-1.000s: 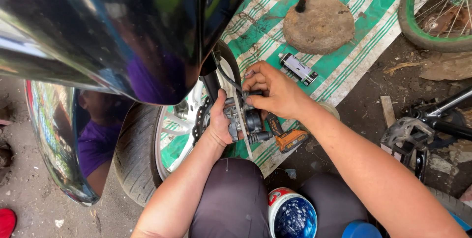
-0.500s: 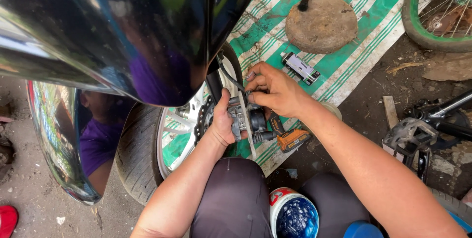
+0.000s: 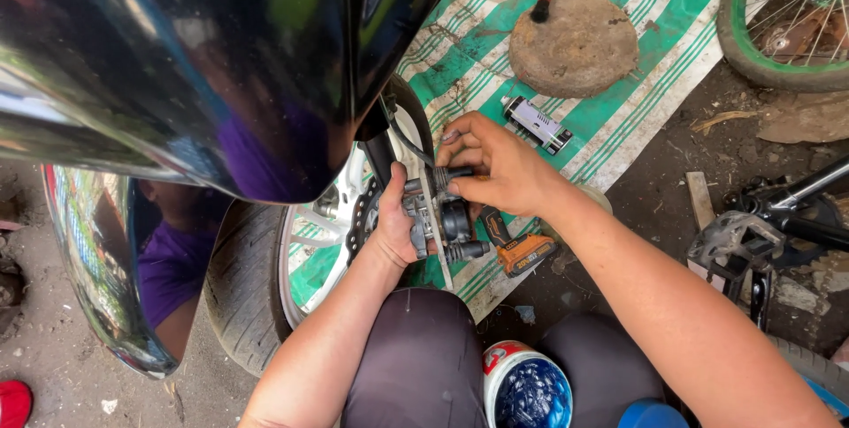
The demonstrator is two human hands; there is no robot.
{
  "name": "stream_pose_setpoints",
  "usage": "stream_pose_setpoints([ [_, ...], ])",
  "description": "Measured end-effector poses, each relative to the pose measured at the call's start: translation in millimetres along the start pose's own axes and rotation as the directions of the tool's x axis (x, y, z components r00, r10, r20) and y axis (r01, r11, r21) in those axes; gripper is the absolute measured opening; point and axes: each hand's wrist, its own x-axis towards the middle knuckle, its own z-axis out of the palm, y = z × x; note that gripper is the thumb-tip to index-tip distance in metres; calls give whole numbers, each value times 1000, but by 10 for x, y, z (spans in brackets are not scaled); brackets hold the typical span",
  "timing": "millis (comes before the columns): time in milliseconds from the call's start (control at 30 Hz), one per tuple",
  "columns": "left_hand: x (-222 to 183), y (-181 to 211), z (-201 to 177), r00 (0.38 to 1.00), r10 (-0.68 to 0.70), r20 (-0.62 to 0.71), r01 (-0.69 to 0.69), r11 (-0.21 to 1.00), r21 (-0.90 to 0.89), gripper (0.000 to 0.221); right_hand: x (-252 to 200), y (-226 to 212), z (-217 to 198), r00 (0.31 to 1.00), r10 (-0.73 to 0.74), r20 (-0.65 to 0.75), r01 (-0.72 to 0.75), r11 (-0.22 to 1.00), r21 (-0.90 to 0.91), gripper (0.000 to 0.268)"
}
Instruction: Servicing a motorcycle brake caliper by disassembling components and using an impact driver.
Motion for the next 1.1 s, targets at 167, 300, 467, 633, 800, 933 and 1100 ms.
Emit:
stream_pose_setpoints([
  [167,-86,-54,-67,992,74,-98,-63,991,120,101,-2,-43,71,996,-87,-9,85,986,-146,59],
  [300,-36,-30,-188,994,78,-81,-65,986,153,103,32,-63,98,995,-102,3,99,959,-264,52],
  [467,-95,-74,112,989,99,-110,-83,986,143,99,20,-113,137,997,-78,-4,74,960,-270,47],
  [633,-33,-24,-7,987,75,-140,-54,988,144,96,-13,-221,152,999,-48,-17,40,946,-322,42],
  [800,-19,-13,213,980,77,-184,-40,980,196,95,2,-292,174,999,-13,-41,-5,916,-400,36],
  [933,-97,-61,439,946,109,-306,-30,967,252,86,-24,-203,90,999,35,-24,-41,939,-342,37],
  [1100,34,-19,-264,970,94,-223,-57,984,168,92,1,118,37,999,-30,-14,29,996,-81,61],
])
